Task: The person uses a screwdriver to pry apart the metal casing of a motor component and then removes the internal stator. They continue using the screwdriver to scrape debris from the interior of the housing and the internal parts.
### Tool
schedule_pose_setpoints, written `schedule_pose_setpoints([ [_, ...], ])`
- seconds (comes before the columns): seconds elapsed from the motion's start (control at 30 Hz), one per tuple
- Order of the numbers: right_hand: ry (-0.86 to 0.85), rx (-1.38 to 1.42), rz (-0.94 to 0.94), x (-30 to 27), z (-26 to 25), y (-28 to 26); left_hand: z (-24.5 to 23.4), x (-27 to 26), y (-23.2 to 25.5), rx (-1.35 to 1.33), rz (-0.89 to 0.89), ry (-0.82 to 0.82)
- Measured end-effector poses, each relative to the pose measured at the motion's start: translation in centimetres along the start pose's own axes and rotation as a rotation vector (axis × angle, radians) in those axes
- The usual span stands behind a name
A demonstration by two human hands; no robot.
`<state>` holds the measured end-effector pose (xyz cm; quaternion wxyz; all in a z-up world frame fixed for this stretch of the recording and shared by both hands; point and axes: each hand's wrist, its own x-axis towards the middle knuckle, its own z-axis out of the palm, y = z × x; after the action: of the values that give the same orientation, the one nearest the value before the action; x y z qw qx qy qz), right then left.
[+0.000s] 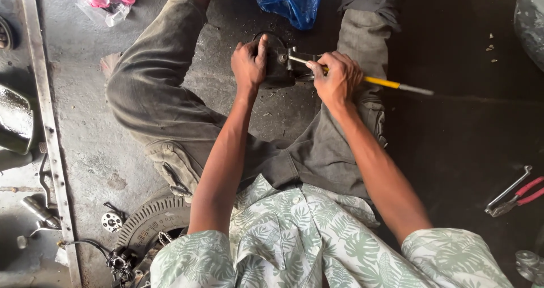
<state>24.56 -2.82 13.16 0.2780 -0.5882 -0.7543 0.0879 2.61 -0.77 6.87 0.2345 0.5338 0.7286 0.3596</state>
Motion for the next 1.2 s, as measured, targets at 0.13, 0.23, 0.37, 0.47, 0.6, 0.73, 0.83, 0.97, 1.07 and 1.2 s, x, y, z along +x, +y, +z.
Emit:
schedule_pose_setpoints([
  [0.13, -0.055, 0.054, 0.116, -0.5, -0.1, -0.4, 0.7, 0.1, -0.7, -0.028, -0.023, -0.013],
  [0.23, -0.106, 0.037, 0.185, -0.9, 0.3, -0.5, 0.6, 0.1, -0.7, -0.021, -0.007, 0.012],
  [0.37, -0.107, 0.025, 0.214, -1.8, 0.3, -0.8, 0.4, 0.0, -0.5, -0.011, -0.034, -0.035],
  [0.47, -0.125, 0.044, 0.214, -2.1, 0.4, -1.1, 0.4, 0.2, -0.3, 0.014, -0.037, -0.026],
  [0.6, -0.07, 0.106, 0.189, -1.4, -0.7, -2.1, 0.8, -0.1, -0.9, 0.0, -0.024, 0.048],
  [0.73, -0.07, 0.121, 0.171, -1.2, -0.7, -2.2, 0.4, 0.2, -0.2, -0.031, 0.013, 0.031],
  [0.83, -0.083, 0.074, 0.173, -1.6, -0.2, -2.0, 0.5, -0.1, -0.1, 0.007, -0.052, 0.029],
  [0.97, -0.067, 0.103, 0.159, -1.5, 0.2, -2.2, 0.3, -0.3, 0.0, -0.024, -0.019, 0.026],
  [1.07, -0.031, 0.125, 0.096, -1.9, 0.4, -2.5, -0.1, -0.6, -0.1, -0.008, -0.051, 0.032],
  [1.2, -0.078, 0.057, 0.158, -2.2, -0.4, -1.8, 0.4, 0.0, -0.2, -0.005, -0.07, -0.009],
])
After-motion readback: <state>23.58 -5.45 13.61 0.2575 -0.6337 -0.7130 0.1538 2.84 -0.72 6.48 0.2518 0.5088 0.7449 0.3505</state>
